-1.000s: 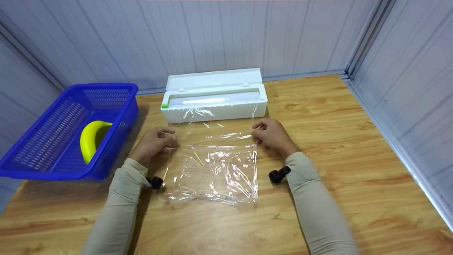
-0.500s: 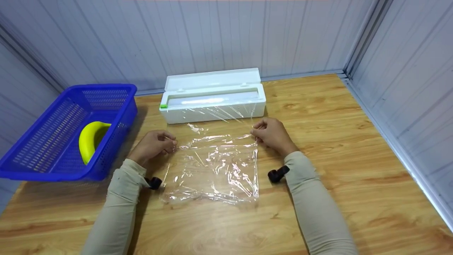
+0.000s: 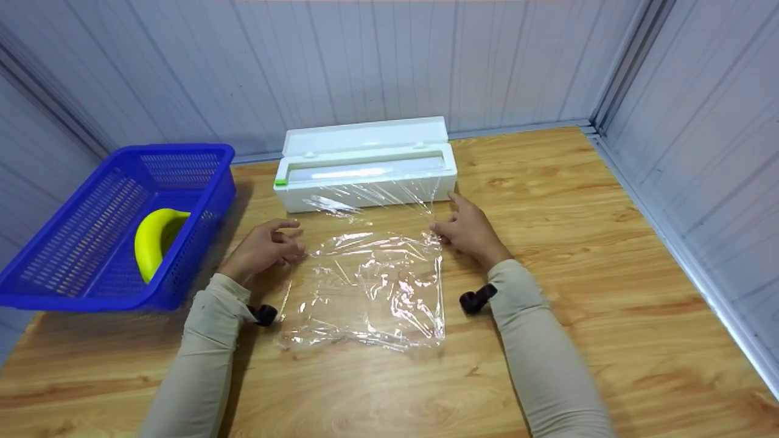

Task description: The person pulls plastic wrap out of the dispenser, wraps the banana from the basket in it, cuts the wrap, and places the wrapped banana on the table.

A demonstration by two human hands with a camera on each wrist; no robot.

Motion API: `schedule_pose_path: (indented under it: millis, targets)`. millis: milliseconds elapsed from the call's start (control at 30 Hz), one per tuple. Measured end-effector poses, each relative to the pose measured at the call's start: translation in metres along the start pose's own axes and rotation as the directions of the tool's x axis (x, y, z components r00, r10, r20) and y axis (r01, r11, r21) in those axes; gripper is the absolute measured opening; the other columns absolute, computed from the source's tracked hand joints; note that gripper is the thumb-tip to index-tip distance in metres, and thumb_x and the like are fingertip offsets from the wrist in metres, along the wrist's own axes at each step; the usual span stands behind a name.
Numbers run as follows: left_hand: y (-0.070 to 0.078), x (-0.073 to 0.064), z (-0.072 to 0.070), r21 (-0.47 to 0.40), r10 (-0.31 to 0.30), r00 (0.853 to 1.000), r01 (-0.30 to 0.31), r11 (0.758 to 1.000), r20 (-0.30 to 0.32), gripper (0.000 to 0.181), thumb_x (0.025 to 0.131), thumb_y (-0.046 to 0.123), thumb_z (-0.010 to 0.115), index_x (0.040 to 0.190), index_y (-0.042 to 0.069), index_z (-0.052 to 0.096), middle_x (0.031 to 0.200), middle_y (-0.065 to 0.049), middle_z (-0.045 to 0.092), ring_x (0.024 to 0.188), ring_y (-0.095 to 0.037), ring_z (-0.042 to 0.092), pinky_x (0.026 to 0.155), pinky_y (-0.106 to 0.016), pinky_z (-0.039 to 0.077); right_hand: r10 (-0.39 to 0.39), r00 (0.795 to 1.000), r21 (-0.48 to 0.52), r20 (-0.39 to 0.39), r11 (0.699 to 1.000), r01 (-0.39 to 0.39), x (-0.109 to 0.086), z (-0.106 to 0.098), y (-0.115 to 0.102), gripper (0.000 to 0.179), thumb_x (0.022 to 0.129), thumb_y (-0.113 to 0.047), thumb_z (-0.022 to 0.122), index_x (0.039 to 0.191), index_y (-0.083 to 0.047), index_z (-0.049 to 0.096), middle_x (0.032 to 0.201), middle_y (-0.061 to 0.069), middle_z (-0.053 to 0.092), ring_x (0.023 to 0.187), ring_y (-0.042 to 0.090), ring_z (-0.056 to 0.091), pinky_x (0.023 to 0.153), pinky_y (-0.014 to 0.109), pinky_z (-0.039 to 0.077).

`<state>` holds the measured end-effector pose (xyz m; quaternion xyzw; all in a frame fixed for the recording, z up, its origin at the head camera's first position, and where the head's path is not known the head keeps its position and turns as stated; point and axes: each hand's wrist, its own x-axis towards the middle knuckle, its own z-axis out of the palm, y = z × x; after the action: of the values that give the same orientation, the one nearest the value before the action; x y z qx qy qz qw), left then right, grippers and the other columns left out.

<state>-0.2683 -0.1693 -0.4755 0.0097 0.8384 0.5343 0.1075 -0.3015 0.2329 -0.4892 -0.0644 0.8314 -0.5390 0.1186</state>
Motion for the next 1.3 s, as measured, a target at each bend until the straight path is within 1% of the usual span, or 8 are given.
schedule_pose_path:
  millis: [267, 467, 633, 800, 900, 1000, 1200, 1300]
  targets:
    - [0.0, 0.0, -0.001, -0.027, -0.021, 1.0, 0.021, 0.999, -0.002, 0.048, 0.089, 0.003, 0.073, 0.134, -0.002, 0.056, 0.101, -0.016, 0.068, 0.068, -0.015, 0.063, 0.056, -0.023, 0.05, 0.009, 1.0, -0.001, 0.022, 1.0, -0.009, 0.002, -0.002, 0.0, 0.088, 0.094, -0.015, 0.071, 0.16, -0.008, 0.014, 0.081, 0.009, 0.066, 0.065, 0.015, 0.062, 0.051, 0.028, 0.054]
    - [-0.002, -0.002, -0.002, -0.061, -0.019, 1.0, 0.019, 0.998, 0.003, 0.043, 0.091, 0.006, 0.072, 0.131, -0.004, 0.058, 0.101, -0.018, 0.067, 0.065, -0.015, 0.063, 0.058, -0.023, 0.052, 0.016, 1.0, 0.012, 0.026, 1.0, -0.016, 0.004, -0.003, 0.0, 0.087, 0.096, -0.016, 0.07, 0.161, -0.013, 0.013, 0.08, 0.012, 0.065, 0.062, 0.015, 0.061, 0.049, 0.029, 0.054]
    - [-0.001, -0.005, -0.007, -0.074, -0.026, 0.999, 0.022, 0.997, -0.047, 0.042, 0.093, 0.007, 0.07, 0.132, -0.003, 0.058, 0.11, -0.018, 0.065, 0.072, -0.019, 0.065, 0.061, -0.026, 0.055, 0.01, 0.999, 0.009, 0.034, 1.0, -0.011, 0.006, 0.001, -0.001, 0.085, 0.096, -0.018, 0.07, 0.161, -0.013, 0.016, 0.082, 0.013, 0.066, 0.061, 0.015, 0.061, 0.049, 0.029, 0.054]
    - [0.001, -0.006, -0.01, -0.088, -0.046, 0.99, 0.035, 0.996, -0.134, 0.035, 0.095, 0.009, 0.066, 0.128, -0.001, 0.061, 0.11, -0.016, 0.064, 0.076, -0.021, 0.066, 0.06, -0.027, 0.055, -0.013, 0.999, -0.004, 0.039, 1.0, 0.013, 0.008, 0.006, -0.002, 0.068, 0.096, -0.019, 0.07, 0.153, -0.003, 0.036, 0.081, 0.011, 0.066, 0.062, 0.014, 0.061, 0.049, 0.028, 0.053]
    - [0.002, -0.006, -0.009, -0.058, -0.038, 0.98, 0.027, 0.998, -0.197, 0.029, 0.096, 0.011, 0.065, 0.123, 0.0, 0.065, 0.108, -0.013, 0.065, 0.077, -0.022, 0.066, 0.061, -0.028, 0.054, -0.02, 0.999, -0.019, 0.044, 1.0, 0.021, 0.008, 0.006, -0.003, 0.058, 0.096, -0.02, 0.07, 0.145, 0.0, 0.047, 0.082, 0.009, 0.066, 0.065, 0.014, 0.062, 0.051, 0.027, 0.053]
    - [0.004, -0.007, -0.008, -0.008, -0.021, 0.972, 0.02, 1.0, -0.233, 0.026, 0.097, 0.014, 0.065, 0.119, 0.001, 0.067, 0.105, -0.013, 0.066, 0.08, -0.023, 0.067, 0.064, -0.029, 0.055, -0.019, 0.999, -0.022, 0.041, 1.0, 0.02, 0.008, 0.007, -0.002, 0.051, 0.096, -0.02, 0.071, 0.139, 0.001, 0.053, 0.082, 0.008, 0.066, 0.066, 0.014, 0.062, 0.052, 0.027, 0.054]
    - [0.005, -0.009, -0.008, 0.07, 0.008, 0.975, 0.008, 0.998, -0.22, 0.024, 0.096, 0.014, 0.064, 0.116, 0.002, 0.068, 0.1, -0.011, 0.067, 0.082, -0.023, 0.066, 0.072, -0.033, 0.053, -0.018, 1.0, 0.0, 0.021, 1.0, 0.018, 0.005, 0.007, 0.0, 0.043, 0.094, -0.021, 0.073, 0.129, 0.0, 0.06, 0.08, 0.01, 0.066, 0.064, 0.015, 0.062, 0.052, 0.027, 0.054]
    - [0.006, -0.009, -0.009, 0.145, 0.027, 0.978, 0.004, 0.989, -0.207, 0.025, 0.094, 0.016, 0.063, 0.116, 0.004, 0.069, 0.1, -0.01, 0.069, 0.085, -0.024, 0.066, 0.078, -0.037, 0.052, -0.021, 1.0, 0.004, 0.017, 1.0, 0.021, 0.004, 0.005, 0.0, 0.041, 0.094, -0.021, 0.072, 0.127, 0.001, 0.061, 0.081, 0.011, 0.065, 0.064, 0.015, 0.061, 0.052, 0.026, 0.054]
